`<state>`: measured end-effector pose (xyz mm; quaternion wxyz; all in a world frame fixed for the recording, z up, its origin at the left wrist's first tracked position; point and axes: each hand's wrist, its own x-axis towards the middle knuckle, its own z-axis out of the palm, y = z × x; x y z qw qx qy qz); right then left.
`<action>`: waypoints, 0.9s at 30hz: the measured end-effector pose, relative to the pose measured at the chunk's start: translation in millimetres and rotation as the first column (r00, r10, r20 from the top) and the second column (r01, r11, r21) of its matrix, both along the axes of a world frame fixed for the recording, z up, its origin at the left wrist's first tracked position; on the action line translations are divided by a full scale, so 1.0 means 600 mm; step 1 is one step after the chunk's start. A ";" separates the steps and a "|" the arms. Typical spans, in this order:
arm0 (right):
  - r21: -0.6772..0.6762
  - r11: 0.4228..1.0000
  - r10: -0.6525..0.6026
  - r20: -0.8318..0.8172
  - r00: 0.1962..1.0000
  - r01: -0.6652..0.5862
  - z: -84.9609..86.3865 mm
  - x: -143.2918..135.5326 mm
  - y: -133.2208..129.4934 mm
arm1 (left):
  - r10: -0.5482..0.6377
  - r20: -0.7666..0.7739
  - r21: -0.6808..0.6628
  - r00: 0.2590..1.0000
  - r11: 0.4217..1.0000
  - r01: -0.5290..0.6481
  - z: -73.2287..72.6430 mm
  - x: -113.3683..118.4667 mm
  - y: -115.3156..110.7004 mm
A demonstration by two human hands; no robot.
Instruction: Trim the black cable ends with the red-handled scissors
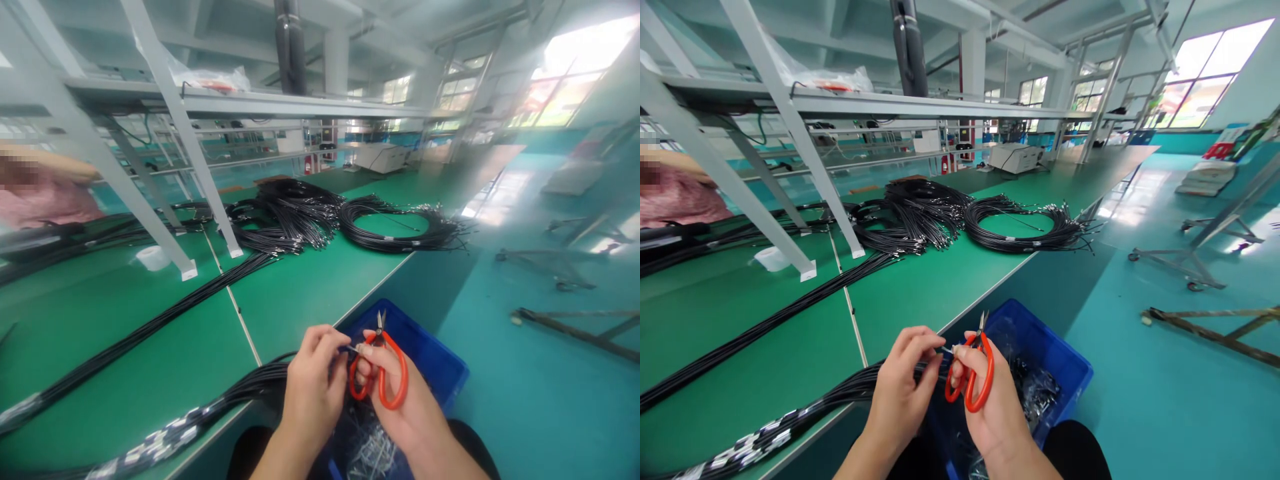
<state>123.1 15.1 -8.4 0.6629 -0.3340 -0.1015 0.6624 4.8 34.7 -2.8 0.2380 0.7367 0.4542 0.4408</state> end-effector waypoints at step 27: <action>0.164 0.975 -0.215 0.554 0.804 0.148 0.005 -0.002 -0.003 | -0.053 0.376 -0.430 0.925 0.875 0.225 -0.003 0.002 -0.001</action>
